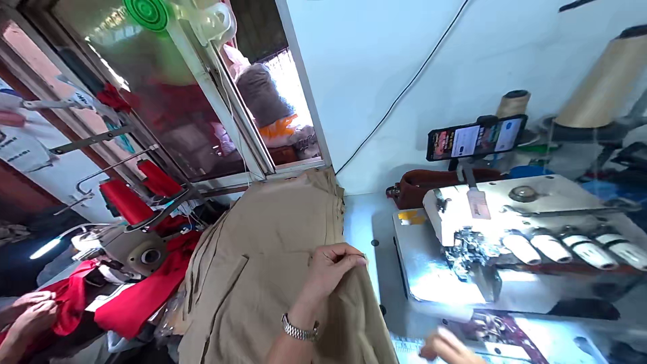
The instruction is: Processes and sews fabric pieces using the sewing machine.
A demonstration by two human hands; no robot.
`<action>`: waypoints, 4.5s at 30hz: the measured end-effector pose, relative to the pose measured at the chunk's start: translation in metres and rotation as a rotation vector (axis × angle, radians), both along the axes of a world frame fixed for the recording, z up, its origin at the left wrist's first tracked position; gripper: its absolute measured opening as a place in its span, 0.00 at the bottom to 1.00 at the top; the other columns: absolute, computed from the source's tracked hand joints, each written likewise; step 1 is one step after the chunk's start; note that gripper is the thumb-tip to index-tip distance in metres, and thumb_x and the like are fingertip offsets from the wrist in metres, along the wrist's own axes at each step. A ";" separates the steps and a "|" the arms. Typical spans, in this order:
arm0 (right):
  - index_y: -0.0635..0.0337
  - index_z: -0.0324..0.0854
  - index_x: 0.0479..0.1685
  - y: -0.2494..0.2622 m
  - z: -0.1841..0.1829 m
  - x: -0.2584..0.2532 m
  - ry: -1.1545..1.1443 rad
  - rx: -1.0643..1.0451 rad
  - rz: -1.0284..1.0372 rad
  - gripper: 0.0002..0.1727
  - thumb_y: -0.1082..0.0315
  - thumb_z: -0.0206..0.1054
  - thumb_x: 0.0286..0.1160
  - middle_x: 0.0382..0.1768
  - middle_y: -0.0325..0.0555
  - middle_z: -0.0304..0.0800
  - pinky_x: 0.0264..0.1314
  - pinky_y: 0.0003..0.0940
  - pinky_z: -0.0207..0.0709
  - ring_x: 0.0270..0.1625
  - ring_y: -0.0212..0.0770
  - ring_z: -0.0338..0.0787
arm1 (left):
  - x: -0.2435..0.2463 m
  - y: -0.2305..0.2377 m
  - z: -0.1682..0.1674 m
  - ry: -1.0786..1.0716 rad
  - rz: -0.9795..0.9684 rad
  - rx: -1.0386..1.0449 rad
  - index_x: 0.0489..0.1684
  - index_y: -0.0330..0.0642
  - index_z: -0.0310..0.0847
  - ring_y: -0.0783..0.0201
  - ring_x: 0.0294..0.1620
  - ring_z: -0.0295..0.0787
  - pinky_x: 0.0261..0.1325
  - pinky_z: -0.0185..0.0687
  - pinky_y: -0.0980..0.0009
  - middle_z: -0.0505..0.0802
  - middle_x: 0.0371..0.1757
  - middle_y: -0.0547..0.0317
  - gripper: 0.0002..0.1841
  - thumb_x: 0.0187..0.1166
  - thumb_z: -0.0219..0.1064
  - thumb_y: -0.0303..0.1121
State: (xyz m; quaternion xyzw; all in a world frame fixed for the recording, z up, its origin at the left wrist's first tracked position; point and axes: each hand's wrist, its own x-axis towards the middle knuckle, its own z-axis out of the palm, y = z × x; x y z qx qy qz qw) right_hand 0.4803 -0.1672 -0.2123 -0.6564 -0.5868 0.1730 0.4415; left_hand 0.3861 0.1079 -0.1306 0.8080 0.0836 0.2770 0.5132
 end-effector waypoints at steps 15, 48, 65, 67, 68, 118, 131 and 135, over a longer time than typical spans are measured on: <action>0.59 0.86 0.32 0.097 -0.015 -0.034 0.060 0.449 -0.355 0.11 0.66 0.58 0.68 0.29 0.40 0.84 0.32 0.25 0.75 0.32 0.30 0.82 | -0.036 -0.029 0.022 -0.233 0.061 0.230 0.39 0.38 0.94 0.72 0.43 0.92 0.49 0.89 0.75 0.96 0.44 0.60 0.06 0.79 0.69 0.24; 0.56 0.91 0.29 0.036 -0.032 -0.027 0.148 0.260 -0.618 0.15 0.69 0.56 0.63 0.28 0.35 0.87 0.33 0.21 0.75 0.31 0.23 0.84 | 0.004 -0.070 -0.012 -0.007 -0.001 0.033 0.38 0.37 0.89 0.71 0.34 0.88 0.41 0.85 0.76 0.93 0.34 0.59 0.02 0.77 0.71 0.22; 0.70 0.87 0.43 -0.042 -0.044 -0.019 0.510 0.292 -0.610 0.10 0.81 0.68 0.64 0.37 0.40 0.93 0.42 0.20 0.86 0.37 0.22 0.90 | 0.088 -0.139 -0.061 -0.070 0.131 0.622 0.36 0.42 0.92 0.60 0.55 0.85 0.58 0.85 0.65 0.86 0.51 0.53 0.03 0.76 0.72 0.28; 0.71 0.88 0.48 -0.042 -0.048 -0.020 0.515 0.283 -0.590 0.12 0.81 0.66 0.65 0.39 0.41 0.94 0.43 0.19 0.85 0.37 0.21 0.89 | 0.076 -0.158 -0.066 0.014 0.278 0.902 0.43 0.46 0.95 0.49 0.60 0.86 0.62 0.79 0.51 0.92 0.56 0.50 0.08 0.72 0.71 0.27; 0.72 0.88 0.48 -0.042 -0.048 -0.020 0.514 0.283 -0.589 0.13 0.81 0.65 0.66 0.38 0.41 0.94 0.42 0.18 0.83 0.36 0.19 0.88 | 0.070 -0.169 -0.068 0.088 0.354 1.015 0.48 0.49 0.96 0.50 0.61 0.88 0.63 0.77 0.47 0.94 0.57 0.54 0.12 0.71 0.70 0.27; 0.66 0.89 0.30 -0.042 -0.056 0.013 0.469 0.293 -0.424 0.03 0.77 0.71 0.64 0.37 0.38 0.90 0.46 0.18 0.80 0.42 0.21 0.85 | -0.148 0.111 -0.043 0.572 0.847 0.368 0.56 0.22 0.82 0.30 0.65 0.82 0.71 0.72 0.34 0.86 0.59 0.23 0.13 0.82 0.62 0.24; 0.66 0.90 0.33 -0.022 -0.055 0.021 0.450 0.434 -0.406 0.15 0.81 0.55 0.67 0.43 0.37 0.95 0.60 0.21 0.83 0.51 0.20 0.90 | -0.122 0.056 -0.054 0.317 1.129 0.512 0.58 0.20 0.81 0.09 0.70 0.68 0.71 0.59 0.19 0.77 0.66 0.10 0.18 0.73 0.69 0.24; 0.62 0.89 0.26 -0.020 -0.077 0.036 0.397 0.395 -0.314 0.14 0.76 0.56 0.67 0.34 0.32 0.92 0.49 0.17 0.81 0.43 0.16 0.87 | -0.042 -0.017 -0.041 0.330 0.611 0.570 0.64 0.25 0.82 0.31 0.75 0.78 0.76 0.73 0.38 0.83 0.72 0.28 0.18 0.83 0.64 0.31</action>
